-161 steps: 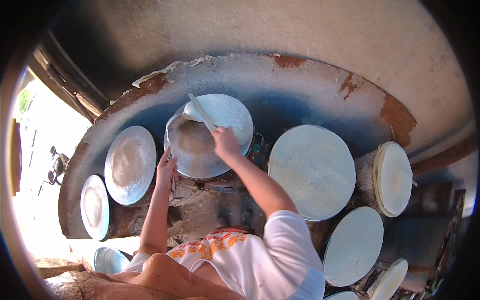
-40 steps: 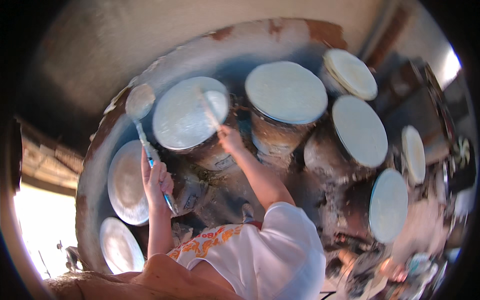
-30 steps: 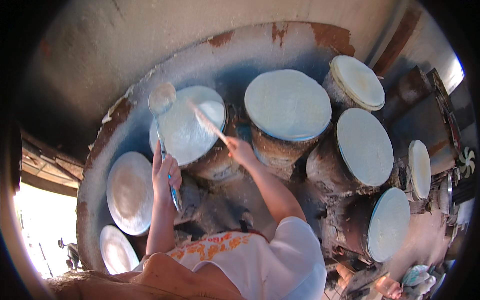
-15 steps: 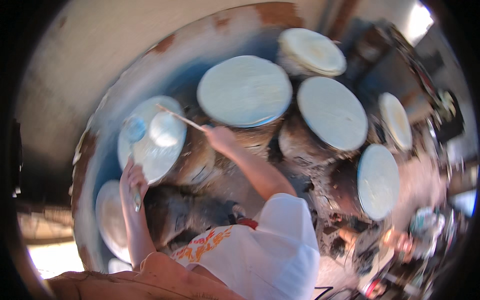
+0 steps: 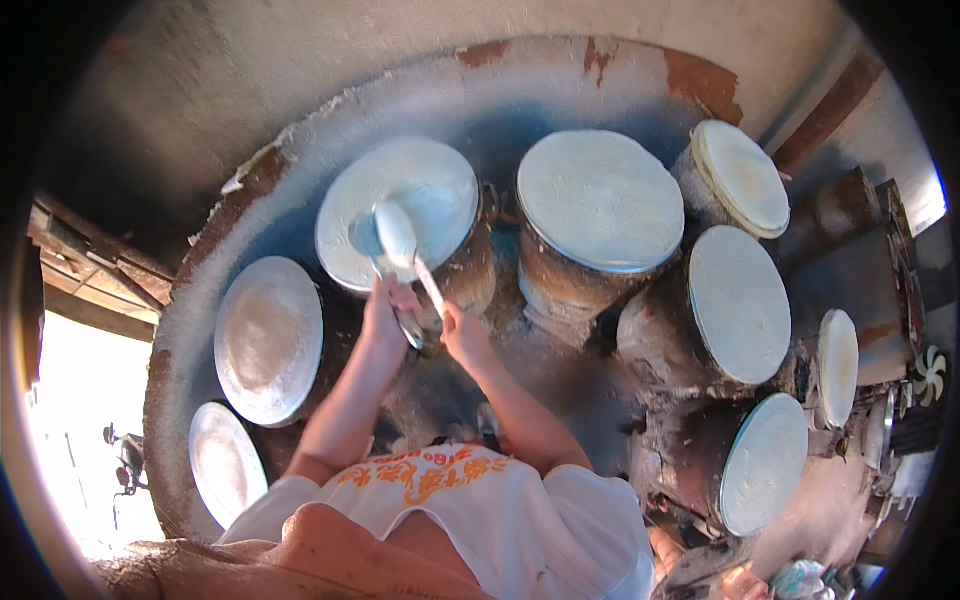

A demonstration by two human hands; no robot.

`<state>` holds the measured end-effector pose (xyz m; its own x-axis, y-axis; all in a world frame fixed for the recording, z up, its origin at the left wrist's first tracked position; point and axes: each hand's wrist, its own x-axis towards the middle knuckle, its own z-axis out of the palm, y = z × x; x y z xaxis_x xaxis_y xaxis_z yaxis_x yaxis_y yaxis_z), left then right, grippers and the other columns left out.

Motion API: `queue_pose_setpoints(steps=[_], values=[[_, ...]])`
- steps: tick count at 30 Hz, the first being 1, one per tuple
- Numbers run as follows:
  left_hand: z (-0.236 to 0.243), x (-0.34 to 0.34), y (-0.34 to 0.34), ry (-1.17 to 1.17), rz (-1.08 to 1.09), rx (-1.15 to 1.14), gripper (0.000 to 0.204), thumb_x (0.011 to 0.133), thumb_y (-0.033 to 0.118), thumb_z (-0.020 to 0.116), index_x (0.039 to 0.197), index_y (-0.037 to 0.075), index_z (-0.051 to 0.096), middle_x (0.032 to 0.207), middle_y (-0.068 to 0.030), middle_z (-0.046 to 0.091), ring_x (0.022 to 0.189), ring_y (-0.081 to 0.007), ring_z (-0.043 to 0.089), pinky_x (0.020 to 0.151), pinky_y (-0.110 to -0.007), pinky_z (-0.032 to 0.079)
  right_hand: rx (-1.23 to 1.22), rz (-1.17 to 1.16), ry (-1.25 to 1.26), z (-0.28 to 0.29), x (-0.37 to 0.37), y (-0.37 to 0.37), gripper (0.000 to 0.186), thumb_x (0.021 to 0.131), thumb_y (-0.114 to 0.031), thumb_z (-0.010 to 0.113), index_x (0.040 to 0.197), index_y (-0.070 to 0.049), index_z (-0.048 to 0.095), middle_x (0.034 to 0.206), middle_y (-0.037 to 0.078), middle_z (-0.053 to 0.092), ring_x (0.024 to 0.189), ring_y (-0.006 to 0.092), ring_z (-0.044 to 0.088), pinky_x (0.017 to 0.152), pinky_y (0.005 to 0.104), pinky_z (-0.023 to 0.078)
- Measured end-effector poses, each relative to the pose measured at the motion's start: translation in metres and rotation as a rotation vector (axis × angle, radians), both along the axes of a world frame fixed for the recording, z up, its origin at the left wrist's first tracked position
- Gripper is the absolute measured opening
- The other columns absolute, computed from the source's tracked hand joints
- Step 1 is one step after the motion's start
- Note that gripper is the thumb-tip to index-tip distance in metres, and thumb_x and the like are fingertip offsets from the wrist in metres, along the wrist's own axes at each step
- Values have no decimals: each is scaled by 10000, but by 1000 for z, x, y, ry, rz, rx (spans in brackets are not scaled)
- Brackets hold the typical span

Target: The person ladles batter onto several circular hot plates, spreads it into thin circles with a small tool, and uses a stick to flip and remove the cooked crepes.

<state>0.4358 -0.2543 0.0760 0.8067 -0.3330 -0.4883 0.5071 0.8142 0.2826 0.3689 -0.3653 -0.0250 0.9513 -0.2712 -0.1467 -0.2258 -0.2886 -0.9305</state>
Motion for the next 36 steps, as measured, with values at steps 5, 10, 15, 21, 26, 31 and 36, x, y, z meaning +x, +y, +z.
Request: queue_pose_setpoints(steps=[5,10,15,21,26,31,36], values=[[40,8,55,210,-45,-1087,218,941,82,404,727,95,445,447,57,309,323,-47,296,308,-209,265,-482,145,-333,58,32,-2,394,853,-190,630,1238,-117,583,923,150,670,807,271,654,680,355,516],[93,-30,100,-6,42,-1028,351,971,166,432,633,87,381,508,36,366,335,-53,343,297,-190,297,-101,108,25,71,38,-46,356,875,-95,595,1226,-39,580,940,103,689,805,186,653,707,296,509],[97,-13,187,-154,-57,-897,358,972,183,434,629,98,379,532,16,360,408,-84,381,401,-228,365,-268,188,-231,45,25,-20,350,823,-170,665,1161,-83,636,1109,108,665,975,195,648,861,308,496],[43,2,251,-76,-66,-766,328,963,175,469,656,84,398,535,23,361,419,-85,370,403,-226,367,-201,232,-292,19,-31,39,388,797,-175,692,1164,-68,627,1045,117,681,925,193,664,799,314,507],[-2,24,265,-289,-1,-168,53,935,193,554,905,161,583,548,46,357,419,-60,341,357,-194,314,390,182,-131,33,34,143,458,749,-28,601,1206,-51,601,753,35,600,496,116,521,430,266,417],[11,3,266,-185,58,326,482,944,146,522,1395,257,391,594,39,362,430,-45,335,365,-184,307,346,125,-209,33,41,195,439,700,55,596,1133,-9,618,896,118,560,628,201,590,481,317,464],[6,23,274,-347,-14,920,616,913,93,523,1465,229,286,623,9,425,432,-89,400,390,-244,357,-19,184,-343,2,55,217,364,672,56,599,1031,5,631,1004,220,527,932,374,544,812,411,459]])
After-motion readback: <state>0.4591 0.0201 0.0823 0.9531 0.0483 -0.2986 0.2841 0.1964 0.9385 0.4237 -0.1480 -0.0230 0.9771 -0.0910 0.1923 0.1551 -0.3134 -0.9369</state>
